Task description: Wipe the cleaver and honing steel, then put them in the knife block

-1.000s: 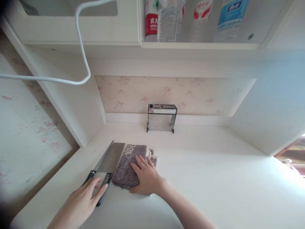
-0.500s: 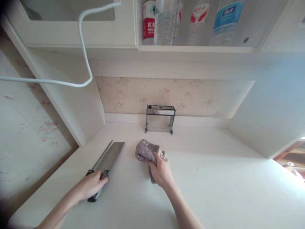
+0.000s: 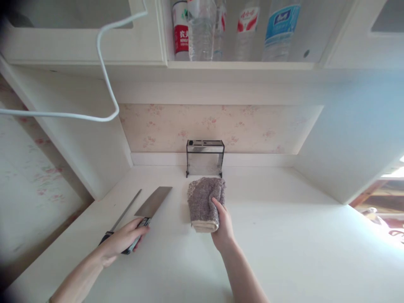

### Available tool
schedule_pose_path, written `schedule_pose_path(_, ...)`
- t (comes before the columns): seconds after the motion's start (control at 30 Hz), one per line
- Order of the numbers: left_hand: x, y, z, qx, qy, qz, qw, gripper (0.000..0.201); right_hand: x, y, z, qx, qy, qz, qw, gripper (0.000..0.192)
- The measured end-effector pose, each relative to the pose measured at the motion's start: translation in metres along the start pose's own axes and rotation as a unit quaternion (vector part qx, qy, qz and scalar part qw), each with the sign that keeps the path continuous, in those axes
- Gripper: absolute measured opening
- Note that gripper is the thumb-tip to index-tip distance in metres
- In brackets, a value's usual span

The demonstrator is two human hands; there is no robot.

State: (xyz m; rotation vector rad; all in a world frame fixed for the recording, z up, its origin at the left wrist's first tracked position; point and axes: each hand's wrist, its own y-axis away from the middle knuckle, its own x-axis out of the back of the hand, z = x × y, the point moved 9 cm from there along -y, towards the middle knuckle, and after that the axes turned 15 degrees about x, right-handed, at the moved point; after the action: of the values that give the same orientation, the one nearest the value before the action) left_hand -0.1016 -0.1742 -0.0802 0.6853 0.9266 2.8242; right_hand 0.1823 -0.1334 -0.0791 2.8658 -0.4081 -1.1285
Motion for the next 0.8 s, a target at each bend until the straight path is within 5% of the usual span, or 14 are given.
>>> schedule_pose_path(0.37, -0.07, 0.008, 0.075, -0.141, 0.079, -0.122, 0.979, 0.035, -0.025, 0.013, 0.012, -0.104, -0.149, -0.114, 0.977, 0.032)
schedule_pose_path(0.5, -0.099, 0.005, 0.074, -0.169, 0.072, -0.171, 0.968, 0.034, -0.023, 0.016, 0.007, -0.082, -0.133, -0.122, 0.98, 0.044)
schedule_pose_path(0.63, -0.108, 0.0, 0.061, -0.167, 0.077, -0.183, 0.966, 0.03, -0.014, 0.011, 0.003, -0.019, -0.014, -0.133, 0.991, 0.069)
schedule_pose_path(0.8, -0.109, 0.002, 0.056, -0.168, 0.065, -0.182, 0.967, 0.034, -0.001, 0.009, 0.015, 0.018, 0.105, -0.108, 0.988, 0.044)
